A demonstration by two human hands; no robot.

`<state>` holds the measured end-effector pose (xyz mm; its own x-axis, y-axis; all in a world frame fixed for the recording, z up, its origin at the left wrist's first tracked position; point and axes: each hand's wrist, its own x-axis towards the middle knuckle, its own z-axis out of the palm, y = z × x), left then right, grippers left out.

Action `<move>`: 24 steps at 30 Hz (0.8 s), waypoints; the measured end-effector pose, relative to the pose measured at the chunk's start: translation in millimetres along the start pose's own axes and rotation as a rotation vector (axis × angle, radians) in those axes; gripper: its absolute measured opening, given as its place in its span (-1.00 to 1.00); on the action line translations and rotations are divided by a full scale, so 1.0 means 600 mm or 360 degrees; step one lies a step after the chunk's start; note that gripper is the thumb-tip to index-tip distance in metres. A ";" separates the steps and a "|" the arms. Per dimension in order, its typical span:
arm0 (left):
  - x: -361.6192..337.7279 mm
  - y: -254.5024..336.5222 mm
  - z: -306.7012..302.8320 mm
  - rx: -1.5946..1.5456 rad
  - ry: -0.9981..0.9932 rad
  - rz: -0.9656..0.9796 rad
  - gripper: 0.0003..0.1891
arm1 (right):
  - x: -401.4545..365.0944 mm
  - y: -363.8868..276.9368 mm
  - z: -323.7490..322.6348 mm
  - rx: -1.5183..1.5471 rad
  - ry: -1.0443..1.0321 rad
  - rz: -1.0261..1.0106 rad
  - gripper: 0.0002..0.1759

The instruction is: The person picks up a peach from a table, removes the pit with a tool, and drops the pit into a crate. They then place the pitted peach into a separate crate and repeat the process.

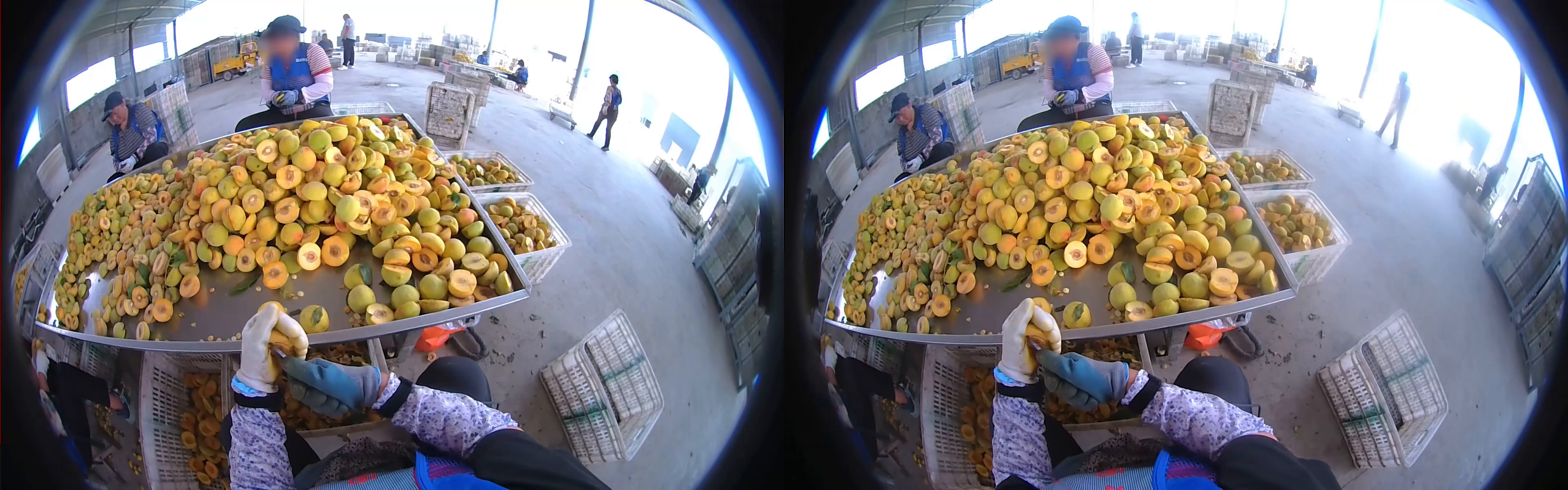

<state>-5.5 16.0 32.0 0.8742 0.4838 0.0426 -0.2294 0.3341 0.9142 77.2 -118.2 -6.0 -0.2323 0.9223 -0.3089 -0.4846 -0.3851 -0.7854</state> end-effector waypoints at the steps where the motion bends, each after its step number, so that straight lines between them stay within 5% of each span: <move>1: -0.003 -0.009 0.001 -0.0238 -0.0050 0.0032 -0.56 | -0.001 -0.001 -0.003 0.0213 -0.0218 0.0066 -0.37; 4: 0.008 -0.018 -0.003 -0.0805 0.0059 0.0104 -0.60 | -0.003 -0.008 0.006 0.0039 -0.0117 0.0039 -0.34; 7: 0.005 0.010 -0.038 -0.0892 0.0498 0.0202 -0.69 | 0.027 0.042 -0.017 -0.0877 0.0374 -0.0278 -0.33; 8: -0.008 0.021 -0.064 -0.0681 0.0615 0.0321 -0.67 | 0.008 0.039 -0.019 -0.1438 0.0529 -0.0374 -0.40; 11: -0.087 0.089 -0.115 0.0095 0.1086 0.0413 -0.55 | -0.030 0.031 -0.019 -0.2156 0.0724 0.0058 -0.54; 13: -0.130 0.123 -0.193 0.0454 0.1318 0.0167 -0.59 | -0.036 0.028 -0.027 -0.2101 0.0809 -0.0037 -0.57; 15: -0.153 0.125 -0.250 0.1542 0.1600 0.0009 -0.64 | -0.046 0.005 -0.021 -0.1930 0.0855 -0.0089 -0.54; 18: -0.123 0.093 -0.277 0.2158 0.1520 0.0548 -0.64 | -0.032 0.022 -0.023 -0.1968 0.1009 -0.0417 -0.48; 20: -0.051 0.075 -0.179 0.1660 0.1045 0.0519 -0.61 | -0.027 0.027 -0.026 -0.1926 0.0961 -0.0453 -0.47; 24: 0.079 0.025 -0.057 0.2164 0.0447 0.0077 -0.36 | -0.026 0.029 -0.038 -0.1983 0.0876 -0.0402 -0.45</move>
<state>17.9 71.8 34.1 0.7258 0.6710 0.1517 0.4773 -0.6500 0.5913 91.3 -138.6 -27.1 0.2484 0.9682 -0.0287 0.6698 -0.1931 -0.7170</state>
